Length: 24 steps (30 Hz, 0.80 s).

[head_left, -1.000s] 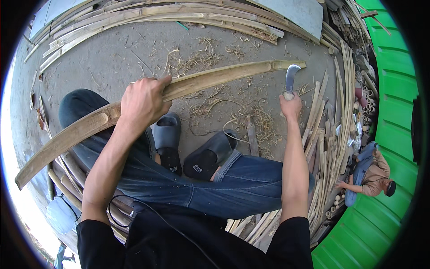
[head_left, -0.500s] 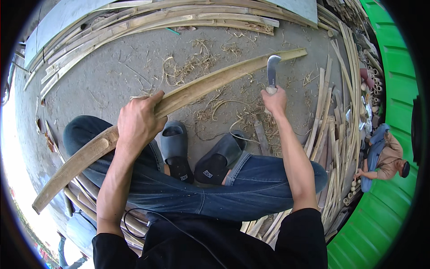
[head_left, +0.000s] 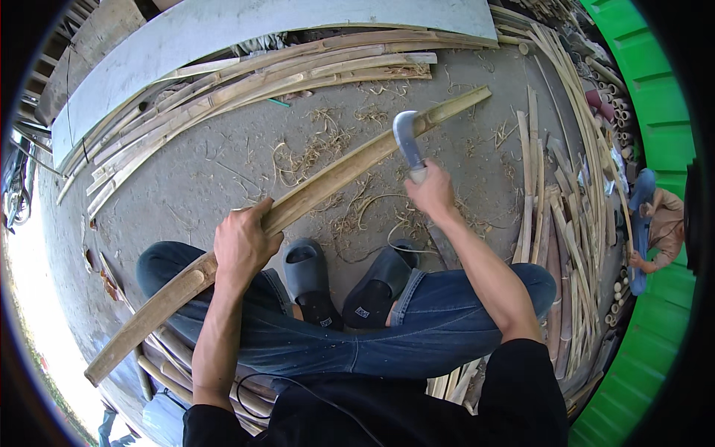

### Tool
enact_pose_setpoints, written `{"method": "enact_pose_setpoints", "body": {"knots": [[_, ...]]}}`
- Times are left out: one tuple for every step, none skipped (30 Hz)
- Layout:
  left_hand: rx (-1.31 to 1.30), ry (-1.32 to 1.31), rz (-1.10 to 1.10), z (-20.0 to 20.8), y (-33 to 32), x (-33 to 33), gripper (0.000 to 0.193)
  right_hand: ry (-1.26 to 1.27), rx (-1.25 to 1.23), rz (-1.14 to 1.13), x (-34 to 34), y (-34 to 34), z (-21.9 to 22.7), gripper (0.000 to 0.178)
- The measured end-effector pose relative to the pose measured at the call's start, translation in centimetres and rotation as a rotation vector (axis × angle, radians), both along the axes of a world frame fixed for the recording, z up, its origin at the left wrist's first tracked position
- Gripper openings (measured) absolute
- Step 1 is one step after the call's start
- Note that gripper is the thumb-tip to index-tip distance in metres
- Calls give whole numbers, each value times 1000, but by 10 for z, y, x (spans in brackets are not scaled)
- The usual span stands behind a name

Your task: The person scrapes and trims bamboo sticks and strips using a curved knife by hand.

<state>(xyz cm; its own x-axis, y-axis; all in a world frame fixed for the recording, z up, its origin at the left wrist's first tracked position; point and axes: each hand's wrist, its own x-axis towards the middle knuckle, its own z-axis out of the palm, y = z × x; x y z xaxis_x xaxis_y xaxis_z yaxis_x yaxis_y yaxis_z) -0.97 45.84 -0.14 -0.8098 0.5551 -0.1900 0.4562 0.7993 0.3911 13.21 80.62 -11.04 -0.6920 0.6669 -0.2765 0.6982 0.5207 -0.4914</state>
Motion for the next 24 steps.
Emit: {"method": "enact_pose_setpoints", "body": {"knots": [[23, 13, 4, -1, -4, -1, 57, -49, -10, 160, -3, -35, 24, 46], [26, 15, -11, 1, -1, -1, 57, 3, -8, 240, 4, -63, 30, 46], [24, 5, 0, 6, 0, 0, 57, 51, -8, 320, 12, -81, 34, 46], [20, -4, 12, 10, 0, 1, 56, 50, -9, 306, 11, -73, 34, 46], [17, -4, 0, 9, 1, 3, 56, 15, -17, 220, 4, -56, 32, 45], [5, 10, 5, 11, -1, 4, 56, -11, -29, 139, -5, -38, 30, 43], [10, 29, 10, 11, 1, 1, 56, 27, -136, -44, -6, -3, 18, 39], [15, 42, 6, 8, 0, 0, 56, -9, -87, -102, -8, 30, 17, 35], [34, 44, -4, 4, 3, 0, 56, -29, 93, -105, -1, 65, 6, 33], [49, 43, -6, 1, 7, 3, 56, -55, 84, -144, 6, 90, -6, 37], [45, 52, 6, 1, 8, 3, 56, -46, 80, -132, 1, 87, -10, 37], [34, 51, 12, 0, 6, 3, 56, -63, 60, -162, 1, 74, -13, 41], [16, 41, 11, 0, 1, 3, 57, -90, 35, -197, 1, 55, -11, 44], [5, 35, 7, 1, -2, 6, 57, -119, 41, -198, 1, 44, -6, 51], [2, 41, 18, 5, -2, 6, 56, -123, 43, -206, 11, 42, -3, 51], [-7, 46, 30, 7, -2, 6, 55, -120, 62, -138, 23, 39, -5, 53], [-12, 43, 24, 9, 0, 3, 55, -118, 81, -68, 32, 38, -7, 56], [-19, 50, 30, 13, 5, 3, 56, -123, 75, -63, 35, 43, -7, 56], [-26, 58, 37, 14, 9, 3, 57, -115, 29, -70, 35, 48, -6, 59], [-32, 54, 45, 13, 13, 3, 57, -107, -16, -74, 34, 53, -6, 61], [-16, 70, 39, 13, 18, 2, 57, -108, -18, -68, 34, 59, -12, 61], [9, 89, 30, 12, 23, -1, 57, -70, 0, -130, 31, 68, -23, 61], [15, 92, 35, 11, 24, -2, 57, -31, 18, -191, 28, 76, -33, 61], [6, 71, 29, 10, 24, -1, 56, -30, 21, -184, 23, 80, -36, 61]]}}
